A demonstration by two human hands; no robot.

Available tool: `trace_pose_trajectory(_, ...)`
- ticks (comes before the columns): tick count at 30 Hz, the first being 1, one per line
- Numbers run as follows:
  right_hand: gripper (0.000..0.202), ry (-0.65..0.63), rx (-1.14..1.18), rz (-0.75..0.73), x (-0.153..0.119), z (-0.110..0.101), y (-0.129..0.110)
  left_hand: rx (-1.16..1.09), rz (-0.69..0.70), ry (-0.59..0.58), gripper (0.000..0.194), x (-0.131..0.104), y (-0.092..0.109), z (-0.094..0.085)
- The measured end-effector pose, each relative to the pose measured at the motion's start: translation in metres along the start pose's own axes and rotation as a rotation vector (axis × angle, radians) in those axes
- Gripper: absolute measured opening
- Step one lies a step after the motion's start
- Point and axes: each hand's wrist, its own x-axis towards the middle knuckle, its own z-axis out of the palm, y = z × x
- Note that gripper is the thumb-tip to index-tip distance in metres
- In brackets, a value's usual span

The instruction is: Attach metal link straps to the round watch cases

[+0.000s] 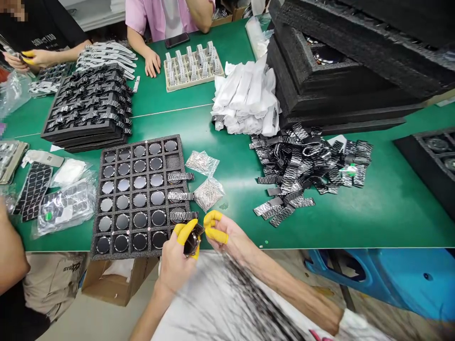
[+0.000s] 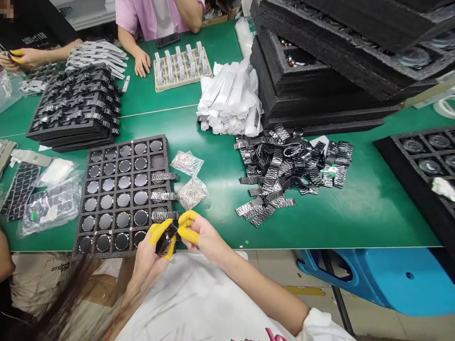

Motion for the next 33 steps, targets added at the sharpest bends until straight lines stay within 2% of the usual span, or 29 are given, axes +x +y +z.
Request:
trace_pose_trajectory(4,0.045,0.013,0.016,0.030,-0.003,0.001,-0.003,0.057,-0.008,0.005,0.064,-0.002,0.003,-0.002)
trace_pose_trajectory(8,0.050,0.012,0.022,0.033,-0.001,0.003,0.005,0.061,-0.008,0.002,0.062,-0.005,0.004,0.002)
trace_pose_trajectory(12,0.056,0.038,-0.015,-0.032,0.005,-0.001,0.020,-0.217,-0.101,-0.080,0.053,-0.008,0.002,0.004)
trace_pose_trajectory(16,0.056,0.045,-0.163,-0.214,0.006,-0.011,0.022,-0.576,-0.366,-0.173,0.046,-0.007,0.006,-0.003)
trace_pose_trajectory(19,0.039,-0.040,-0.391,-0.330,0.003,-0.018,0.015,-0.765,-0.496,-0.292,0.047,-0.004,0.014,-0.007)
trace_pose_trajectory(21,0.032,-0.056,-0.421,-0.377,0.000,-0.018,0.011,-0.846,-0.528,-0.263,0.051,-0.002,0.017,-0.006)
trace_pose_trajectory(23,0.035,-0.037,-0.289,-0.378,-0.003,-0.015,0.010,-0.922,-0.555,-0.132,0.057,0.000,0.015,-0.003)
trace_pose_trajectory(25,0.041,-0.039,-0.091,-0.299,-0.007,-0.008,0.014,-0.939,-0.529,0.009,0.056,0.003,0.010,-0.003)
trace_pose_trajectory(27,0.047,-0.069,0.066,-0.180,-0.010,-0.001,0.020,-0.805,-0.411,0.081,0.043,0.007,0.004,-0.008)
trace_pose_trajectory(29,0.050,-0.126,0.112,-0.064,-0.010,0.006,0.028,-0.541,-0.205,0.062,0.030,0.012,0.000,-0.016)
trace_pose_trajectory(30,0.052,-0.161,0.093,-0.022,-0.009,0.009,0.031,-0.404,-0.100,0.031,0.031,0.015,-0.001,-0.020)
trace_pose_trajectory(33,0.053,-0.253,-0.036,0.046,-0.004,0.011,0.039,-0.124,0.107,-0.077,0.051,0.018,-0.001,-0.027)
